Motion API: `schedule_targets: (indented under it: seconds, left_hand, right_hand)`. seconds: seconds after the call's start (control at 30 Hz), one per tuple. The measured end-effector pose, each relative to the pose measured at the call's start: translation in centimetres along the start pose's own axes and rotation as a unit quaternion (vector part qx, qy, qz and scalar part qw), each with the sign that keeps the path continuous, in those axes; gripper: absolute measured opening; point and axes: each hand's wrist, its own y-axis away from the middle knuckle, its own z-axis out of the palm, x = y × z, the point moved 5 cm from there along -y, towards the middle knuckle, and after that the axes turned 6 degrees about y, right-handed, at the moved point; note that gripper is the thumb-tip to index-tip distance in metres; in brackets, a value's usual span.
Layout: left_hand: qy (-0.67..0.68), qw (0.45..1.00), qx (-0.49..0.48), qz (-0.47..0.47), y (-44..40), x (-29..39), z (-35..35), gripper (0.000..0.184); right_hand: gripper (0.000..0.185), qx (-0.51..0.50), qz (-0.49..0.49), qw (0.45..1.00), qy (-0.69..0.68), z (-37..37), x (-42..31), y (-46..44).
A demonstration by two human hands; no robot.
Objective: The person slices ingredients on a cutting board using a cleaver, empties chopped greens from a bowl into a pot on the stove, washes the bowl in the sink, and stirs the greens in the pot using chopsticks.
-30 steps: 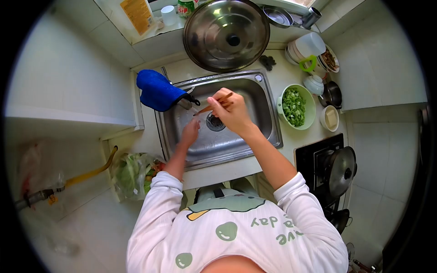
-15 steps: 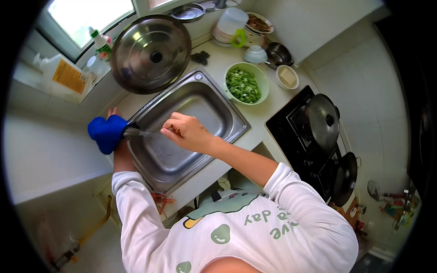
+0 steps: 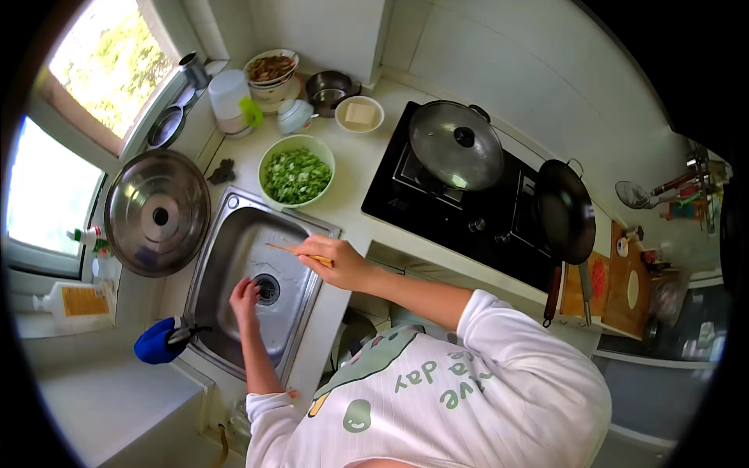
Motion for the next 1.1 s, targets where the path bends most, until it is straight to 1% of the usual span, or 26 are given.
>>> schedule_targets:
  seconds: [0.03, 0.07, 0.1, 0.17, 0.2, 0.23, 0.27, 0.33, 0.37, 0.4, 0.43, 0.47, 0.5, 0.57, 0.6, 0.63, 0.67, 0.7, 0.77, 0.8, 0.83, 0.9, 0.97, 1.0, 1.07, 1.1]
  left_hand:
    - [-0.017, 0.997, -0.061, 0.048, 1.5, 2.8, 5.2, 0.022]
    - [-0.044, 0.983, -0.113, 0.138, 2.0, 5.8, 9.7, 0.021]
    - [-0.07, 0.957, -0.163, 0.228, 2.4, 8.7, 14.4, 0.02]
    - [-0.164, 0.911, -0.185, 0.331, 4.9, 15.1, 24.5, 0.021]
    - [-0.16, 0.896, -0.223, 0.349, 6.7, 17.8, 30.0, 0.021]
    - [-0.244, 0.829, -0.254, 0.435, 8.1, 20.0, 35.1, 0.023]
    - [-0.295, 0.812, -0.286, 0.414, 10.1, 21.6, 40.3, 0.024]
    - [-0.288, 0.771, -0.378, 0.424, 13.1, 22.2, 49.5, 0.021]
    - [-0.369, 0.713, -0.383, 0.457, 13.4, 21.2, 53.8, 0.023]
    - [-0.454, 0.673, -0.377, 0.446, 14.5, 20.0, 57.7, 0.023]
    - [-0.496, 0.604, -0.397, 0.482, 15.3, 18.6, 61.2, 0.022]
    - [-0.509, 0.559, -0.387, 0.528, 16.2, 17.4, 63.7, 0.02]
    - [-0.514, 0.559, -0.384, 0.525, 16.3, 16.1, 66.0, 0.02]
    - [-0.676, 0.38, -0.313, 0.548, 15.8, 12.9, 70.3, 0.02]
    - [-0.679, 0.383, -0.308, 0.545, 15.4, 11.6, 72.1, 0.02]
    - [-0.739, 0.343, -0.292, 0.5, 14.3, 9.9, 73.4, 0.021]
    - [-0.795, 0.303, -0.274, 0.448, 13.6, 8.9, 74.3, 0.022]
    - [-0.799, 0.312, -0.264, 0.441, 13.9, 8.8, 75.0, 0.022]
    - [-0.851, 0.286, -0.214, 0.386, 14.7, 8.6, 75.2, 0.024]
    - [-0.843, 0.319, -0.225, 0.37, 15.1, 9.2, 75.2, 0.024]
    - [-0.835, 0.353, -0.233, 0.353, 15.2, 9.6, 75.0, 0.024]
    - [-0.845, 0.371, -0.214, 0.32, 14.5, 9.8, 74.7, 0.025]
    - [-0.797, 0.485, -0.228, 0.278, 13.8, 10.5, 74.0, 0.021]
    - [-0.798, 0.493, -0.219, 0.268, 12.6, 9.9, 73.7, 0.021]
    - [-0.709, 0.554, -0.271, 0.341, 10.2, 8.3, 74.1, 0.019]
    - [-0.709, 0.558, -0.265, 0.339, 10.0, 8.6, 73.8, 0.019]
  right_hand:
    - [0.014, 0.008, -0.001, 1.0, 0.001, -1.9, 0.3, 0.8]
    - [0.014, 0.015, 0.002, 0.999, 0.034, -3.8, 0.6, 1.9]
    - [0.014, 0.022, 0.004, 0.997, 0.068, -5.4, 0.9, 3.0]
    - [0.014, 0.034, 0.002, 0.996, 0.079, -8.4, 1.6, 5.5]
    - [0.014, 0.022, 0.011, 0.996, 0.082, -9.7, 1.8, 6.5]
    - [0.013, 0.01, 0.02, 0.996, 0.084, -10.9, 2.0, 7.4]
    - [0.012, 0.007, 0.03, 0.996, 0.081, -11.7, 2.7, 8.4]
    - [0.012, 0.01, 0.023, 0.997, 0.072, -13.8, 3.3, 9.7]
    - [0.012, 0.011, 0.017, 0.998, 0.063, -14.7, 3.6, 10.2]
    - [0.012, 0.023, 0.011, 0.999, 0.043, -15.6, 4.1, 10.6]
    - [0.012, 0.024, 0.009, 0.999, 0.04, -16.7, 4.4, 10.8]
    - [0.011, 0.023, 0.012, 0.999, 0.048, -17.7, 4.7, 11.0]
    - [0.01, 0.021, 0.016, 0.998, 0.056, -18.4, 5.0, 11.3]
    - [0.012, 0.021, 0.005, 0.998, 0.05, -19.9, 5.7, 11.5]
    - [0.013, -0.019, 0.016, 0.996, 0.08, -20.7, 5.8, 11.5]
    - [0.014, -0.062, 0.026, 0.992, 0.111, -21.3, 6.1, 11.5]
    - [0.02, -0.052, -0.016, 0.992, 0.118, -20.3, 8.1, 12.2]
    - [0.02, -0.063, -0.026, 0.991, 0.114, -20.6, 8.0, 12.1]
    - [0.024, 0.025, 0.023, 0.999, -0.018, -22.5, 7.0, 11.5]
    - [0.028, 0.025, 0.027, 0.998, -0.059, -23.2, 6.5, 11.0]
    - [0.028, 0.009, 0.018, 0.997, -0.069, -23.4, 6.4, 10.7]
    - [0.027, -0.02, 0.002, 0.997, -0.073, -23.5, 6.2, 10.7]
    - [0.027, -0.038, -0.012, 0.997, -0.069, -23.4, 6.4, 10.8]
    - [0.027, -0.042, -0.017, 0.997, -0.065, -23.4, 6.5, 10.8]
    - [0.026, -0.042, -0.026, 0.997, -0.053, -22.9, 6.7, 10.6]
    - [0.026, -0.039, -0.032, 0.998, -0.044, -22.5, 6.9, 10.4]
